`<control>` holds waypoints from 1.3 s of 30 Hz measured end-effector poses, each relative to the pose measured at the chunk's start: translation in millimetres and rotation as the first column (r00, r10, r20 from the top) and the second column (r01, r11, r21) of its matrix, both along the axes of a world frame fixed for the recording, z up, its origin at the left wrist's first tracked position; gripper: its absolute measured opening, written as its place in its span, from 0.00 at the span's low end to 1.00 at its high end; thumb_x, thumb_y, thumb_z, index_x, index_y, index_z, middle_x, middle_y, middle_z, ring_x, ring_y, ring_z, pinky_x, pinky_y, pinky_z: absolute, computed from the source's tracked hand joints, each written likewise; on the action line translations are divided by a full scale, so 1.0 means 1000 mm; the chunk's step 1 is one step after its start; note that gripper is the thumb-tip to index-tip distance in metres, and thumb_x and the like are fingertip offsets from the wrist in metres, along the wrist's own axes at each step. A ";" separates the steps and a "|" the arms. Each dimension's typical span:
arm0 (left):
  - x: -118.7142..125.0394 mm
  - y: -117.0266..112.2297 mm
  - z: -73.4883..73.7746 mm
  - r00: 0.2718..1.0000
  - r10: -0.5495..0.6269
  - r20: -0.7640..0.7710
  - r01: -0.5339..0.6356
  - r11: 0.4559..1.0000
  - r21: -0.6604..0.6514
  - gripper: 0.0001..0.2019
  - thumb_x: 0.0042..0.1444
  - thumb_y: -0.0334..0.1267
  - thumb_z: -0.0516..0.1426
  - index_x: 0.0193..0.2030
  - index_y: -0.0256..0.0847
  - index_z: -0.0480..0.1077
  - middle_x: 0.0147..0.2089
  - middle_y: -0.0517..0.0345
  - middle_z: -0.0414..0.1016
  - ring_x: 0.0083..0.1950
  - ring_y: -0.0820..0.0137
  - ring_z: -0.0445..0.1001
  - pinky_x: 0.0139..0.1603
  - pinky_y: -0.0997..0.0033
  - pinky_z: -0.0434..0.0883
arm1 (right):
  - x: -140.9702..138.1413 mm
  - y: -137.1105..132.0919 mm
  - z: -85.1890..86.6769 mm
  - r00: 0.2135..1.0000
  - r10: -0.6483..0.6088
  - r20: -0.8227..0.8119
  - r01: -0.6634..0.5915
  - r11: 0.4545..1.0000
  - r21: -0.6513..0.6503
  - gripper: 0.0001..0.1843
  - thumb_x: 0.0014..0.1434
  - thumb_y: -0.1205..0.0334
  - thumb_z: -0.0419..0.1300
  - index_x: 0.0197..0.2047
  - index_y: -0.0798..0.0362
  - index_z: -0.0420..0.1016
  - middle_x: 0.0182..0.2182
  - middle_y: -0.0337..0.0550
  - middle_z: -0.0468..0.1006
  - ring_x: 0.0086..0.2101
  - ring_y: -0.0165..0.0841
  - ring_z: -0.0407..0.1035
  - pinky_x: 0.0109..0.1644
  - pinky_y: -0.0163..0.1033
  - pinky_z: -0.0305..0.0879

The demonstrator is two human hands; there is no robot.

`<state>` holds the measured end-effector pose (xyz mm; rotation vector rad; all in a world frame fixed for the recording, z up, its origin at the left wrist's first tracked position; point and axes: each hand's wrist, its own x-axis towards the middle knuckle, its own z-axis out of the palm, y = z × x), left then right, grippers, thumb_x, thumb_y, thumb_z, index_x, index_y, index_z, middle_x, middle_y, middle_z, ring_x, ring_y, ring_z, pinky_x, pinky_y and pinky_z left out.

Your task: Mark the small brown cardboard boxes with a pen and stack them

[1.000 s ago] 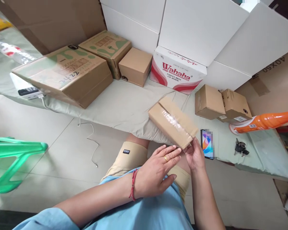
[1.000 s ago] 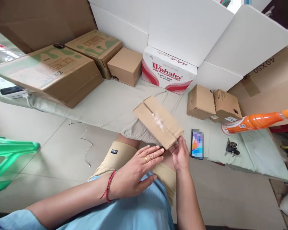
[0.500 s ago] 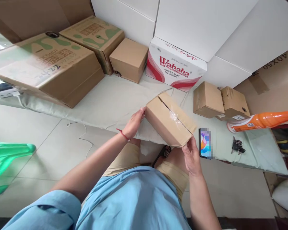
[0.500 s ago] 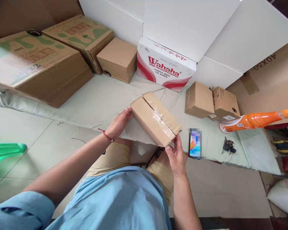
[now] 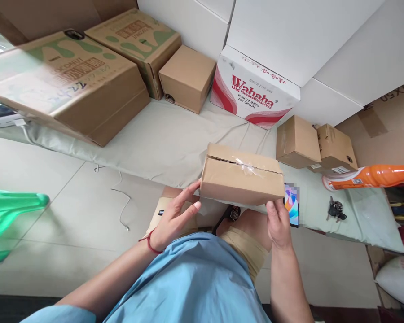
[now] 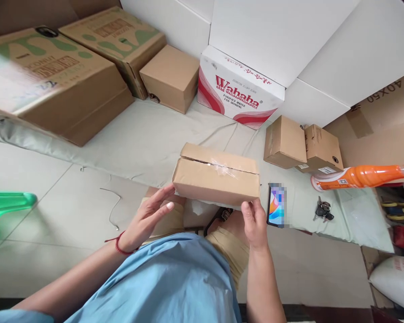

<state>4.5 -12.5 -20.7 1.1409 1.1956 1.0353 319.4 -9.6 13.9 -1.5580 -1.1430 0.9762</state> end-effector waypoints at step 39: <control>0.020 -0.030 0.034 0.995 0.050 0.089 -0.063 0.987 0.150 0.23 0.74 0.45 0.60 0.74 0.58 0.72 0.78 0.53 0.69 0.80 0.53 0.65 0.80 0.48 0.67 | 0.001 -0.031 -0.023 0.998 -0.043 -0.047 0.045 0.998 0.044 0.29 0.66 0.47 0.70 0.67 0.45 0.79 0.57 0.50 0.85 0.55 0.45 0.80 0.65 0.55 0.75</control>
